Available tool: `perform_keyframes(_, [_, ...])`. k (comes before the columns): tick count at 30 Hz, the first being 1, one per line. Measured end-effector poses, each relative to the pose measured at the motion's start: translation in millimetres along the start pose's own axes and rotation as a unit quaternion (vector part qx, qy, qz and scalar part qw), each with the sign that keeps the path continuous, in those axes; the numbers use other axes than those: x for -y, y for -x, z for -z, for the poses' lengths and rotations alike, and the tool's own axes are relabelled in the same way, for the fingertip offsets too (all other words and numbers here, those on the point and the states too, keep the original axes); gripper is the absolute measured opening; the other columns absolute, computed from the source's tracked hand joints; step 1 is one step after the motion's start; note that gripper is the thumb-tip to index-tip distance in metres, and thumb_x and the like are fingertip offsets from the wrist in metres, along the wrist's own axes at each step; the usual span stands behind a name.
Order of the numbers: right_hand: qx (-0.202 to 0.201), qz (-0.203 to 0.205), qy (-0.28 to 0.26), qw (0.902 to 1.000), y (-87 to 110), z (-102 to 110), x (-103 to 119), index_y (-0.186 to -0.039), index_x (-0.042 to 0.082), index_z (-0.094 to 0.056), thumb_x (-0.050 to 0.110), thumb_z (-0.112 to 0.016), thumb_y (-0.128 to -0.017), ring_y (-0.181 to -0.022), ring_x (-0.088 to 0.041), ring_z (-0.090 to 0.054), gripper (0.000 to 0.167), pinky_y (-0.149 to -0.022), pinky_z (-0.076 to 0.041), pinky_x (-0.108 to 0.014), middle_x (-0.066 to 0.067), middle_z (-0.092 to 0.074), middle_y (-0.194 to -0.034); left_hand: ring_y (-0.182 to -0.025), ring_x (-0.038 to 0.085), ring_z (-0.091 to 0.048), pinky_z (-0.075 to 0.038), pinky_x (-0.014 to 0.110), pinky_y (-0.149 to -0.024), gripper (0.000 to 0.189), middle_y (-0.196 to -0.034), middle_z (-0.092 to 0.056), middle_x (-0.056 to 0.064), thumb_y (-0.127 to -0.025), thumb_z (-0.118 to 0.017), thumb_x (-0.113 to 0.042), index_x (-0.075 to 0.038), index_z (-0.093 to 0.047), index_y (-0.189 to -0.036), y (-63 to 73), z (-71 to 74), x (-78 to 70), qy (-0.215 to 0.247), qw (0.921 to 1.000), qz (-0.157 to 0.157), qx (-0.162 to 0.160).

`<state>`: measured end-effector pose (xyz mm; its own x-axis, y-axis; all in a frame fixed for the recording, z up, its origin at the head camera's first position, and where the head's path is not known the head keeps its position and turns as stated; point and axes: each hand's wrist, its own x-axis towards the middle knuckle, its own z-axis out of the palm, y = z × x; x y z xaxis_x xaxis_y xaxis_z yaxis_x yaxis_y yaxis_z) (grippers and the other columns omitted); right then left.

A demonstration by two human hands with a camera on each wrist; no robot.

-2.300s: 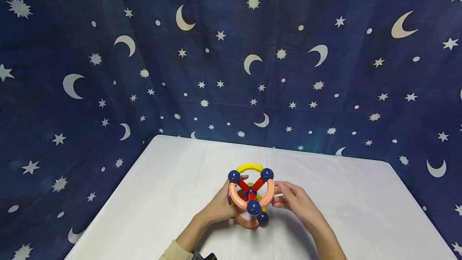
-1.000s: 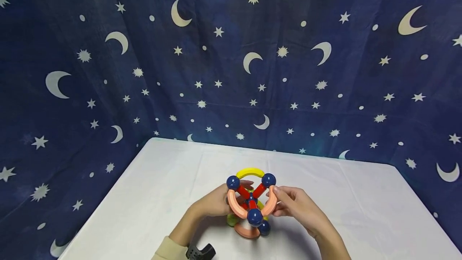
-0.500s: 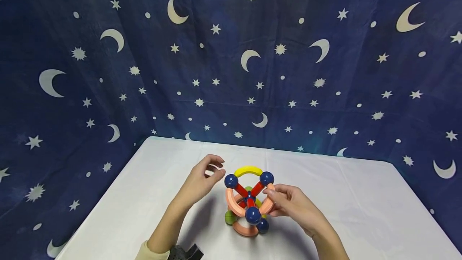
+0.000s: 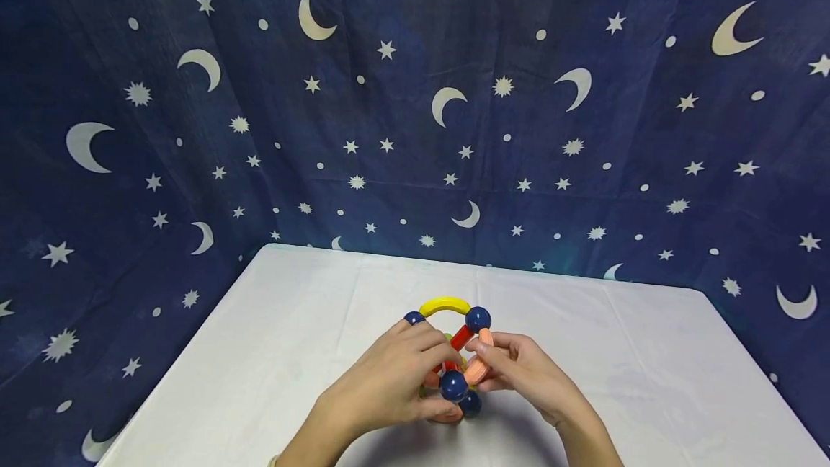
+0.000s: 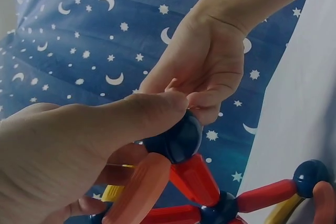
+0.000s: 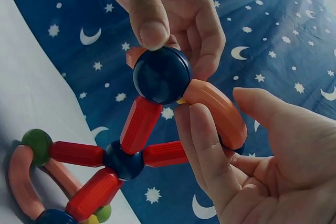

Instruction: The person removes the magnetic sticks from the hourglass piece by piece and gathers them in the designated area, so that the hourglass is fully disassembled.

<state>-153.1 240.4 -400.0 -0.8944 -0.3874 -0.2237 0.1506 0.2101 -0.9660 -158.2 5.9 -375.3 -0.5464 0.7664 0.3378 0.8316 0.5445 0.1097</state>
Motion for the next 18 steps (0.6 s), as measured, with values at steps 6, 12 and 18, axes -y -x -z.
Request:
perform_keyframes(6, [0.013, -0.001, -0.007, 0.9999, -1.4, -0.6, -0.6, -0.127, -0.018, -0.041, 0.026, -0.047, -0.1, -0.082, -0.011, -0.066, 0.051, -0.075, -0.057, -0.027, -0.003, -0.069, -0.093, -0.092, -0.002, -0.047, -0.033, 0.018, -0.075, 0.034, -0.094, -0.061, -0.022, -0.076, -0.071, -0.054, -0.033, -0.065, -0.102, -2.0, -2.6, -0.3, 0.002, 0.9999, 0.006, 0.008])
perform_keyframes(12, [0.038, 0.014, -0.018, 0.999, -0.6, 1.6, -2.4, -0.127, -0.016, -0.039, 0.016, -0.052, -0.097, -0.09, -0.013, -0.066, 0.046, -0.08, -0.056, -0.032, -0.006, -0.068, -0.099, -0.088, -0.002, -0.047, -0.032, 0.017, -0.074, 0.032, -0.091, -0.061, -0.023, -0.077, -0.071, -0.055, -0.034, -0.066, -0.101, -3.2, -4.3, 0.2, 0.003, 1.0, 0.004, 0.008])
perform_keyframes(18, [0.067, 0.027, -0.036, 0.9967, -0.2, 4.4, -4.0, -0.127, -0.016, -0.038, 0.012, -0.053, -0.095, -0.092, -0.012, -0.066, 0.046, -0.082, -0.055, -0.03, -0.004, -0.069, -0.1, -0.089, -0.002, -0.048, -0.031, 0.018, -0.074, 0.033, -0.093, -0.064, -0.023, -0.077, -0.069, -0.056, -0.035, -0.066, -0.103, -4.0, -6.9, 1.7, 0.006, 0.9999, 0.0, 0.009])
